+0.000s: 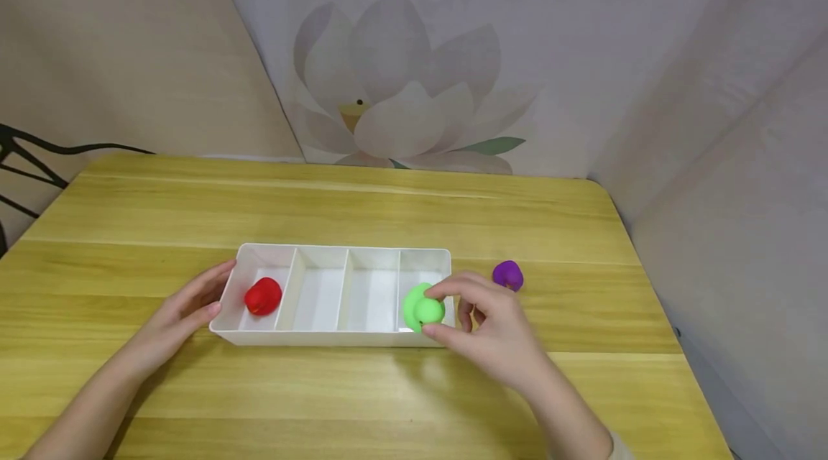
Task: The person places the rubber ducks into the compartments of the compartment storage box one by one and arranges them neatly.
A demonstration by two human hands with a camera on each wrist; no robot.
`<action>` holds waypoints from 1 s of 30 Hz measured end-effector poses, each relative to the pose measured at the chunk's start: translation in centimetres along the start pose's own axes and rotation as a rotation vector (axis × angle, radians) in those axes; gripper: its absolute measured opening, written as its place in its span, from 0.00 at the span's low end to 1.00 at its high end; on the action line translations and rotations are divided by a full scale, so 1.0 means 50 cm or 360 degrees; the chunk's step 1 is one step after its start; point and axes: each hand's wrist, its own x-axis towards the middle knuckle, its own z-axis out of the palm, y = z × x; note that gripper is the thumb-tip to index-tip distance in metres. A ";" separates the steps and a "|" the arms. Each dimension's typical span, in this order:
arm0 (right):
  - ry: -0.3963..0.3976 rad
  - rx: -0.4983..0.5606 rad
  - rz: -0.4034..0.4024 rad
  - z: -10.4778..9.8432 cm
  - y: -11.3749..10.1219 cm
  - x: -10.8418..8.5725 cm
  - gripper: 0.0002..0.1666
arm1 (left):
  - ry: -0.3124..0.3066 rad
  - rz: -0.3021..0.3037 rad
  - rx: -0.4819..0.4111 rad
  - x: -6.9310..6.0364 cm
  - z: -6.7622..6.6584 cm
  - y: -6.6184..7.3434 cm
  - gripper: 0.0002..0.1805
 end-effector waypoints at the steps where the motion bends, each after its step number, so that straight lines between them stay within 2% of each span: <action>1: -0.0008 0.0013 0.0012 0.004 0.000 0.004 0.23 | 0.0000 0.0001 0.0002 0.000 0.000 0.000 0.31; 7: -0.0080 0.0078 0.0028 0.031 -0.003 0.030 0.21 | -0.0004 0.0008 -0.0012 0.000 -0.001 -0.003 0.31; 21: -0.0186 -0.0014 -0.0001 0.090 -0.012 0.091 0.17 | -0.0008 0.0006 -0.0030 0.000 -0.001 -0.003 0.31; 30: -0.0282 0.0070 0.0055 0.124 -0.013 0.126 0.17 | -0.0015 -0.0018 -0.0007 0.000 -0.001 -0.001 0.31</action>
